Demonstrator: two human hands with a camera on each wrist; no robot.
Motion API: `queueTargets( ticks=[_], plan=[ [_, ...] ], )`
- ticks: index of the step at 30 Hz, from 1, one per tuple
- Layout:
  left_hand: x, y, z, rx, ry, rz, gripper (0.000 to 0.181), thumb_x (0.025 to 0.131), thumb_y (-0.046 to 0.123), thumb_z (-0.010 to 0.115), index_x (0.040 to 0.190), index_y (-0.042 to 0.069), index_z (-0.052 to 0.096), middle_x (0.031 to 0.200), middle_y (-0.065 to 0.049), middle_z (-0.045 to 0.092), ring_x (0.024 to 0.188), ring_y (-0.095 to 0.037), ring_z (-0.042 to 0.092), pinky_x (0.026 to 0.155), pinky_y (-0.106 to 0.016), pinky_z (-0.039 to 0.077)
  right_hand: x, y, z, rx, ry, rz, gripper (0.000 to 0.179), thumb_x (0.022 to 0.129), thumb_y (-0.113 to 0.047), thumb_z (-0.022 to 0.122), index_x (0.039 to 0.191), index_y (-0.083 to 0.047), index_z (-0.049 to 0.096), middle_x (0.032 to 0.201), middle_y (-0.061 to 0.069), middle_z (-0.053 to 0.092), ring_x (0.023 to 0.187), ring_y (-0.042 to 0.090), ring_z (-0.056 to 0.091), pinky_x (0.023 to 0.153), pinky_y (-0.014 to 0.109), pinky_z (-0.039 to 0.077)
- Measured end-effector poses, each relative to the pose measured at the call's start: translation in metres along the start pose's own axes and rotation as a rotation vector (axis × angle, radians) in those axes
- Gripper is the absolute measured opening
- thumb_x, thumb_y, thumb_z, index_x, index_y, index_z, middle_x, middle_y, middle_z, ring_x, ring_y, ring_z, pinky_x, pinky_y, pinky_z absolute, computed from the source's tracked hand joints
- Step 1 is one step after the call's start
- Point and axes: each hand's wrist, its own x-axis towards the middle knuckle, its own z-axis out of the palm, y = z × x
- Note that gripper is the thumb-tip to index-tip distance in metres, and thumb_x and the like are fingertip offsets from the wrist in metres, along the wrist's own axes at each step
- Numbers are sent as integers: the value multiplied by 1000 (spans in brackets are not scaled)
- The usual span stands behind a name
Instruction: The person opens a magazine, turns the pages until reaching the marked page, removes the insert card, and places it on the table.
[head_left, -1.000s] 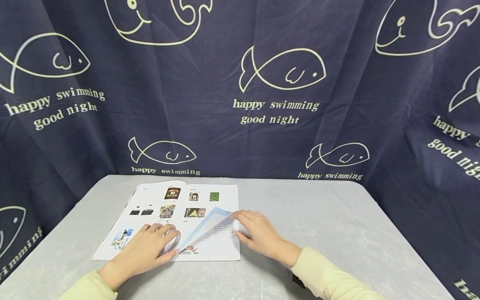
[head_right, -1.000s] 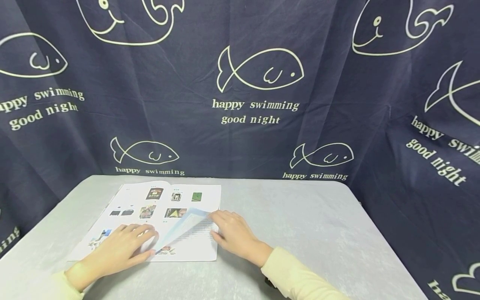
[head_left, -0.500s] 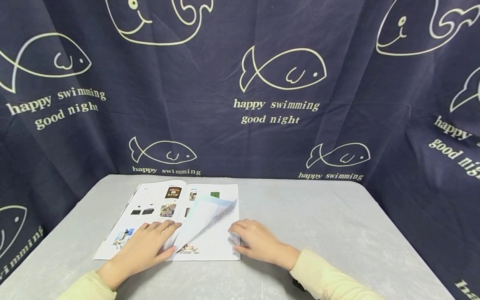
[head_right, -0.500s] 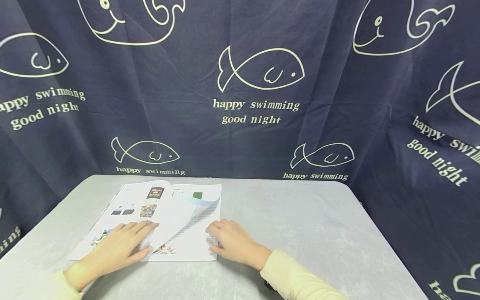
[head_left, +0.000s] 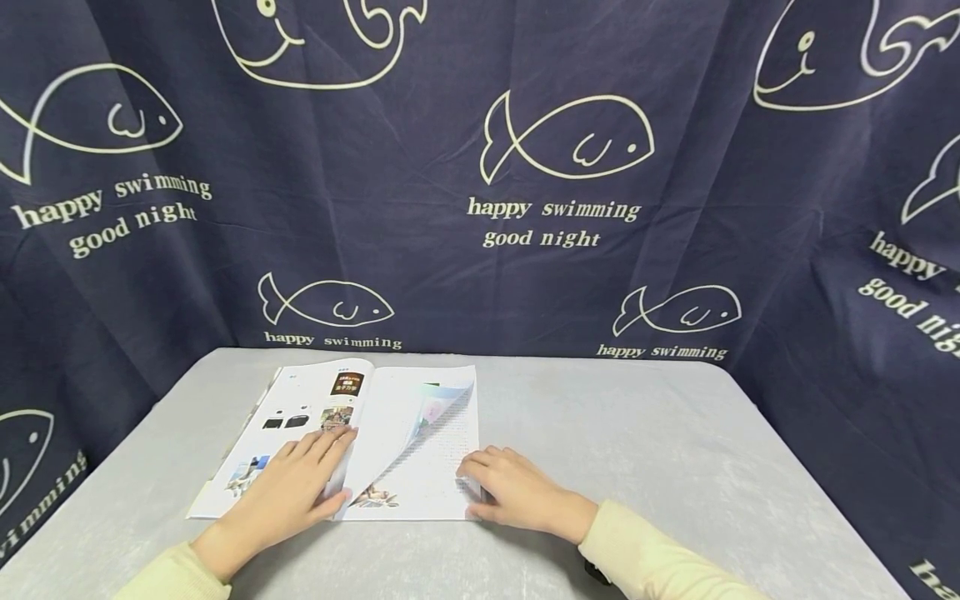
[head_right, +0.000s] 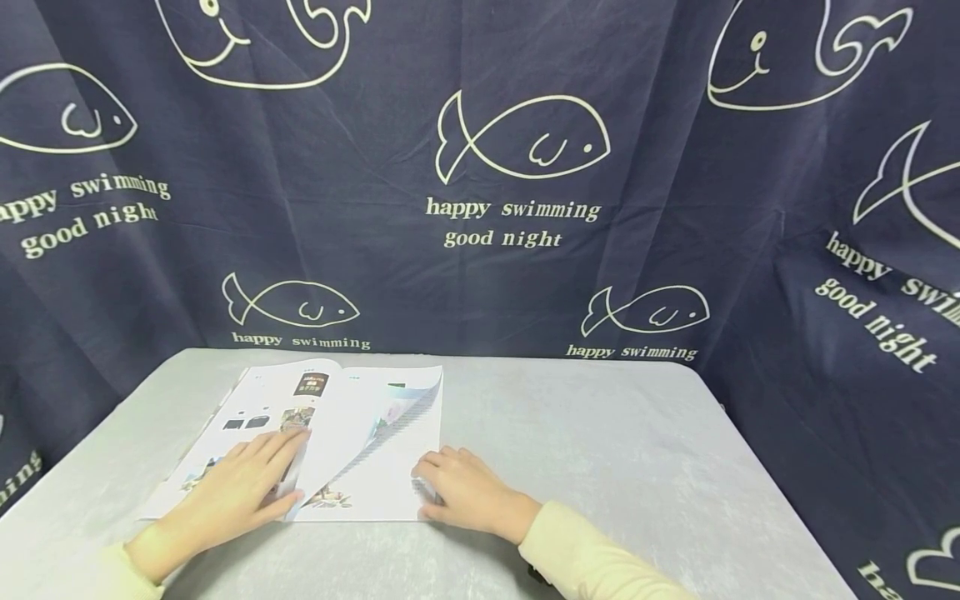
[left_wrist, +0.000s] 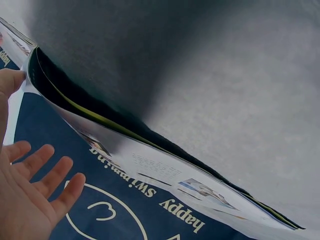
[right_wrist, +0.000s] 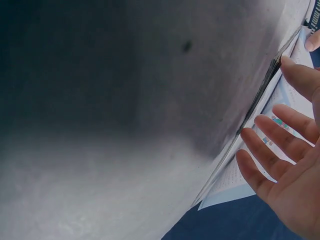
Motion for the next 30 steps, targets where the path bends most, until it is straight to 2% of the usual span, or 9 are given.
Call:
queueTargets(
  ticks=[5, 9, 15, 22, 27, 30],
  plan=[
    [0, -1, 1, 4, 15, 11, 82, 71, 44, 63, 135, 0, 38, 134, -16, 46, 116, -32, 47, 85, -46, 42, -1, 0, 1, 9, 4, -3, 40, 80, -42, 64, 112, -18, 57, 112, -5, 61, 102, 12, 54, 84, 29, 45],
    [1, -2, 1, 7, 3, 10, 86, 72, 45, 62, 139, 0, 32, 143, -16, 36, 125, -34, 38, 91, -47, 38, -1, 0, 1, 15, 15, -10, 41, 79, -44, 64, 110, -19, 58, 110, -6, 61, 100, 10, 54, 81, 28, 45],
    [1, -2, -1, -5, -9, 9, 84, 72, 44, 63, 141, 6, 32, 148, -16, 27, 131, -36, 31, 98, -48, 31, -1, -1, 0, 20, 7, -15, 43, 78, -46, 64, 110, -18, 58, 111, -6, 61, 101, 11, 54, 82, 29, 46],
    [1, -3, 1, -6, 0, 38, 72, 72, 39, 62, 137, 16, 42, 148, -15, 28, 132, -37, 28, 99, -49, 27, -1, -1, -2, 19, -8, -10, 43, 78, -46, 64, 111, -18, 58, 112, -6, 60, 103, 11, 54, 84, 31, 46],
    [1, -2, 3, -30, 53, 67, 65, 72, 35, 61, 132, 15, 49, 144, -14, 35, 128, -39, 34, 102, -43, 20, -1, -1, -1, 11, -1, -18, 44, 78, -46, 65, 111, -18, 58, 112, -6, 61, 103, 12, 54, 84, 32, 46],
    [2, -1, 4, -39, 63, 75, 63, 71, 34, 62, 131, 15, 50, 143, -14, 38, 126, -39, 37, 101, -43, 19, -1, -1, -2, 19, -15, -13, 45, 78, -46, 65, 112, -17, 58, 112, -6, 60, 103, 12, 54, 84, 32, 46]
  ],
)
